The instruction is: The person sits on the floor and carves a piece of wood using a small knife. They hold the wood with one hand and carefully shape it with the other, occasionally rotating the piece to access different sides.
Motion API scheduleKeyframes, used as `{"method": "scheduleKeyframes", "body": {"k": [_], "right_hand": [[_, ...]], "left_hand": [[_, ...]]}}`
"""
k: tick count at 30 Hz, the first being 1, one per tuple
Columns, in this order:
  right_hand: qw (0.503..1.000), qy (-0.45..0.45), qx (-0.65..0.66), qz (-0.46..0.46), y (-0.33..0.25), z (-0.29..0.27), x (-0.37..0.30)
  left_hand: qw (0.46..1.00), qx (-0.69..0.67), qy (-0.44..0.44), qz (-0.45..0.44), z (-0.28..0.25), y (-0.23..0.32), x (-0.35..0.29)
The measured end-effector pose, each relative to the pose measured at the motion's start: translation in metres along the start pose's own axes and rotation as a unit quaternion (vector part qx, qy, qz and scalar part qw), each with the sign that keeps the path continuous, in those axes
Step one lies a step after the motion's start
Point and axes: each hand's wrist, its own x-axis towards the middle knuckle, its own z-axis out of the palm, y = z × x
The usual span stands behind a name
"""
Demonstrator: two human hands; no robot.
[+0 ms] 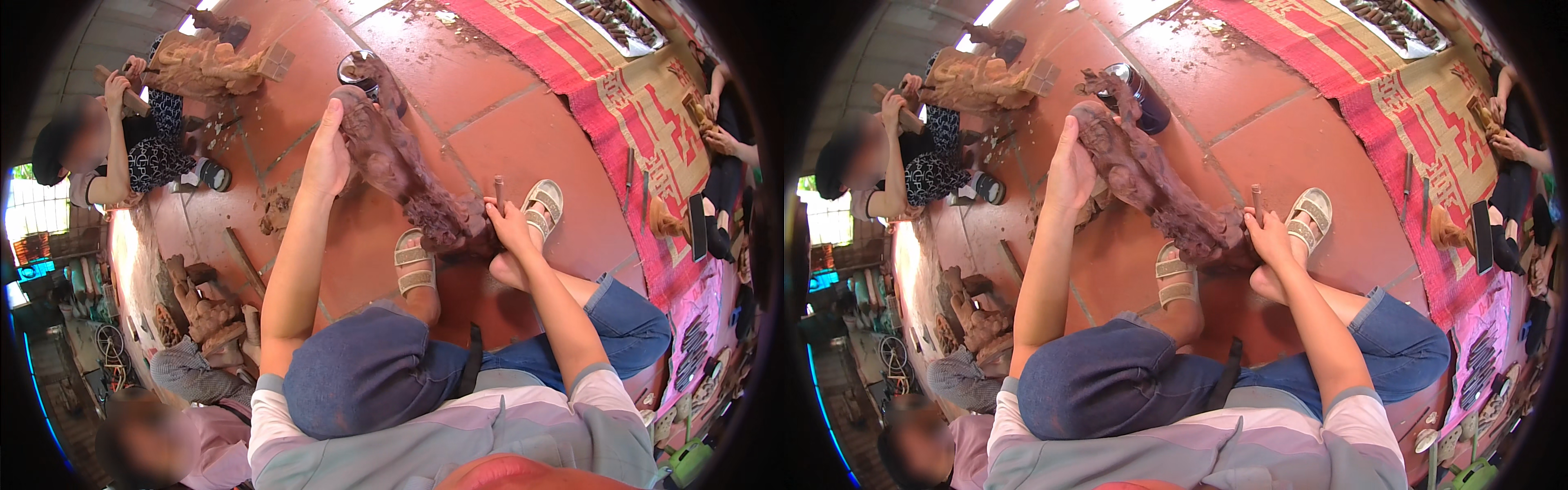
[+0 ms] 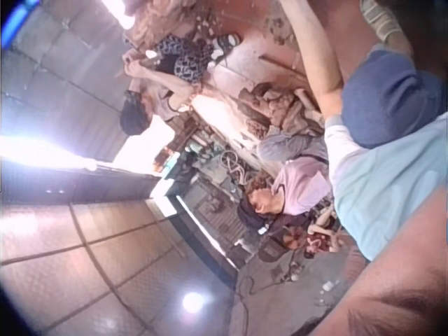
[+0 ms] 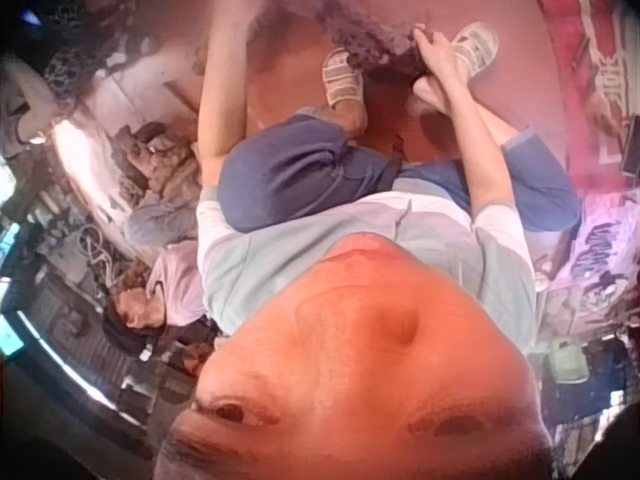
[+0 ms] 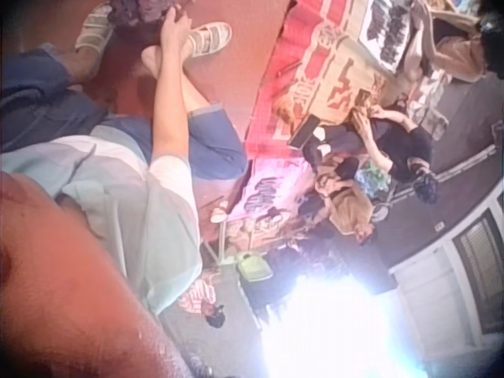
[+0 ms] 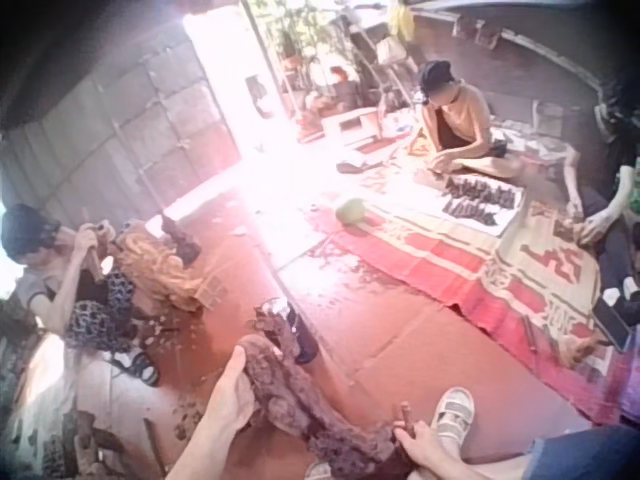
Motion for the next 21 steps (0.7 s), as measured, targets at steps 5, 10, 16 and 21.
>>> {"method": "scheduleKeyframes", "body": {"k": [5,10,16,21], "right_hand": [[0.999,-0.032,0.034,0.026,0.002,-0.003,0.000],[0.996,-0.024,0.080,0.017,0.007,0.004,-0.001],[0.996,-0.029,0.083,0.015,0.005,0.003,-0.001],[0.998,-0.027,0.061,0.007,0.000,0.002,-0.002]], "left_hand": [[1.000,-0.014,-0.007,-0.004,0.020,-0.001,0.001],[1.000,-0.024,0.003,-0.015,0.022,0.001,0.001],[0.999,-0.027,0.003,-0.022,0.021,0.003,0.001],[0.999,-0.041,-0.003,-0.015,0.018,0.003,0.003]]}}
